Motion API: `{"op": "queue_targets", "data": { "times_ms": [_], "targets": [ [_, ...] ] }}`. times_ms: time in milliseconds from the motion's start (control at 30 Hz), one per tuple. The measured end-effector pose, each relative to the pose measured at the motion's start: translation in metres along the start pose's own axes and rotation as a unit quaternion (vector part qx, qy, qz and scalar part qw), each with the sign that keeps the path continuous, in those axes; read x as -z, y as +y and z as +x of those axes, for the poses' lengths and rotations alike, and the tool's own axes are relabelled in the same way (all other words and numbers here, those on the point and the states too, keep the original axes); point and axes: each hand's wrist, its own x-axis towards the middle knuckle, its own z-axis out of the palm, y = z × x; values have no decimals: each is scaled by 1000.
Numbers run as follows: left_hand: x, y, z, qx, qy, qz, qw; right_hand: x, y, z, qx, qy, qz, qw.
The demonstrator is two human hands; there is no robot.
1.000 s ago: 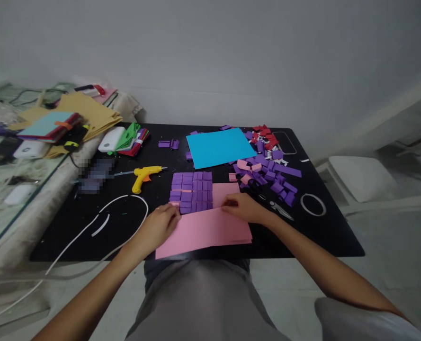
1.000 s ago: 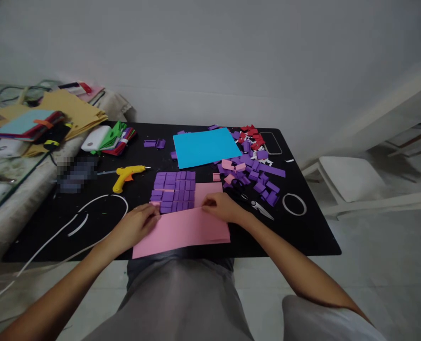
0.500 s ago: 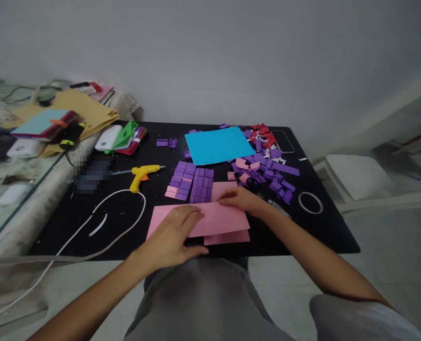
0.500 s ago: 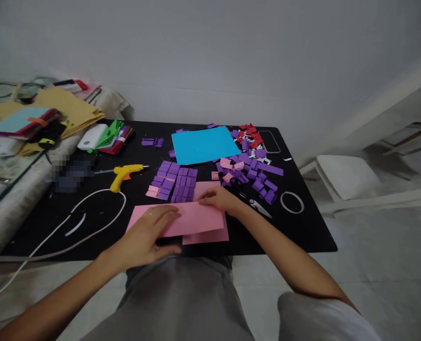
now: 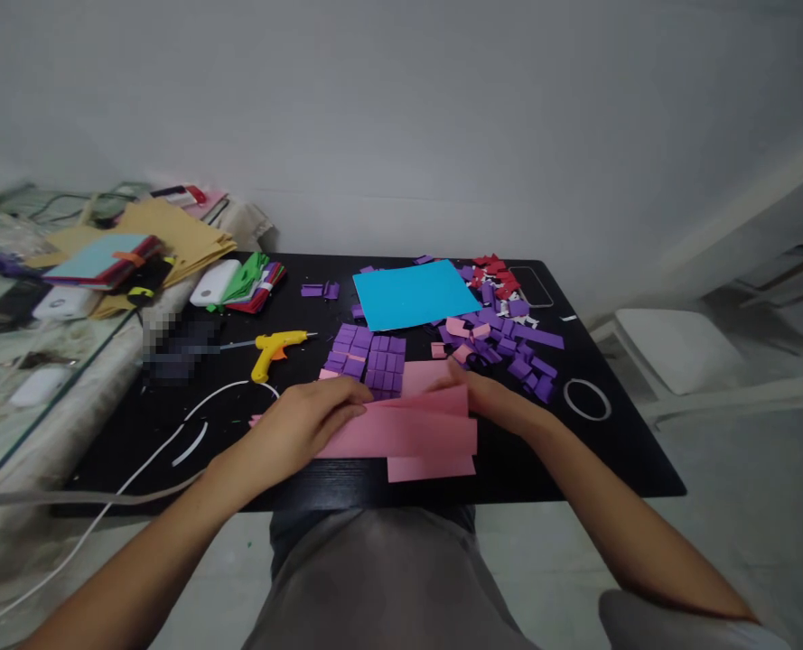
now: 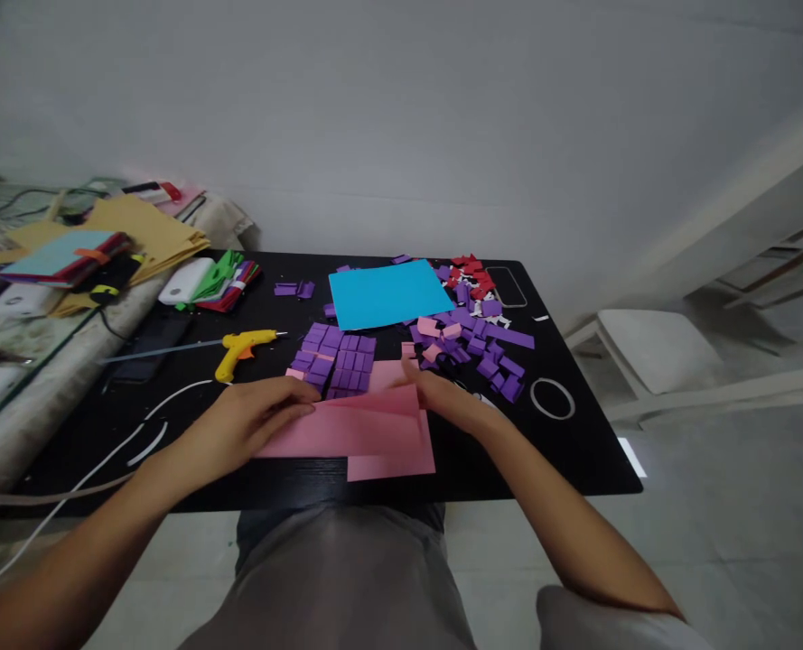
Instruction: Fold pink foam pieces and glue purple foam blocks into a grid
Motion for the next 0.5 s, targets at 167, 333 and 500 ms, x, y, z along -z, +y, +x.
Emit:
{"op": "queue_targets", "data": {
  "times_ms": [167,333,500],
  "targets": [
    [-8,-12,2,40,-15,-50,998,-18,1,-15,52,52,54,996],
    [-28,-28,-7,68,-21,-69,995,-35,24,-7,55,158,-30,986],
    [-57,-39,-22,78,-15,-59,995,-38,48,8,46,164,-72,983]
  ]
}}
